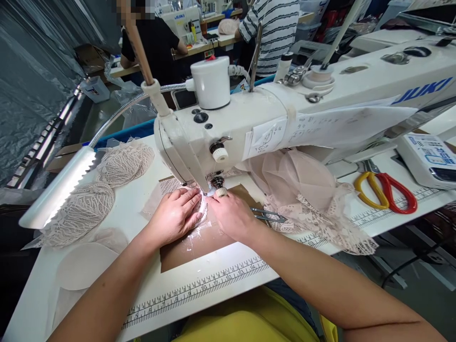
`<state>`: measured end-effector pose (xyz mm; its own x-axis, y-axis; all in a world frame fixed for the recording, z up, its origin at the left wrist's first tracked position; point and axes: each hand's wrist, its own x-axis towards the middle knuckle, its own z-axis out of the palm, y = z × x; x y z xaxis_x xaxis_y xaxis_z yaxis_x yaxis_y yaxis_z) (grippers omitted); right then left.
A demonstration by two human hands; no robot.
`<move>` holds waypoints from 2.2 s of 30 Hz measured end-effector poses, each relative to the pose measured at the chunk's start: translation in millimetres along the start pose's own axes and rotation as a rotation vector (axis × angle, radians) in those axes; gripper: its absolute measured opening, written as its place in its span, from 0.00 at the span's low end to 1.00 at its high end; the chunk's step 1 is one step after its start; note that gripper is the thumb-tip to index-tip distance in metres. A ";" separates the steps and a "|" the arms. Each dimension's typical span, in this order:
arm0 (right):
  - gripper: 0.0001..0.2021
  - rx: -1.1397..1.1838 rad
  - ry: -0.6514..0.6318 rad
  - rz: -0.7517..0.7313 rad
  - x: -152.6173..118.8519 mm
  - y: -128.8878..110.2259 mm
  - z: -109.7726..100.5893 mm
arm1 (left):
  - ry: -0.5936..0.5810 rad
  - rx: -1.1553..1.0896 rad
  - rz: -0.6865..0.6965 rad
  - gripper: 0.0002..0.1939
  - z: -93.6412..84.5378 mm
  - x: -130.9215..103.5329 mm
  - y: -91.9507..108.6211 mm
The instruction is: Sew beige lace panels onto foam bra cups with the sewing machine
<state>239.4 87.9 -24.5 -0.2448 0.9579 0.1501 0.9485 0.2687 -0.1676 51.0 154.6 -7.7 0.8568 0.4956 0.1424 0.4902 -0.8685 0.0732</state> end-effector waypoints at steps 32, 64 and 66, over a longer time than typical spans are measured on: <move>0.07 0.118 0.159 -0.159 0.0 -3.3 2.4 | 0.017 -0.321 0.062 0.11 2.0 -7.6 -2.1; 0.15 -0.040 -0.037 -0.114 -5.1 1.4 1.8 | -0.028 -0.103 0.043 0.20 6.8 -3.6 -0.7; 0.16 -0.052 -0.050 -0.077 -3.0 0.4 1.6 | -0.019 -0.088 0.038 0.21 6.6 -2.6 -1.3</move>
<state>240.2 85.3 -26.5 -0.3263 0.9387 0.1114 0.9352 0.3377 -0.1064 49.2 154.6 -14.6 0.8777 0.4616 0.1285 0.4420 -0.8835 0.1548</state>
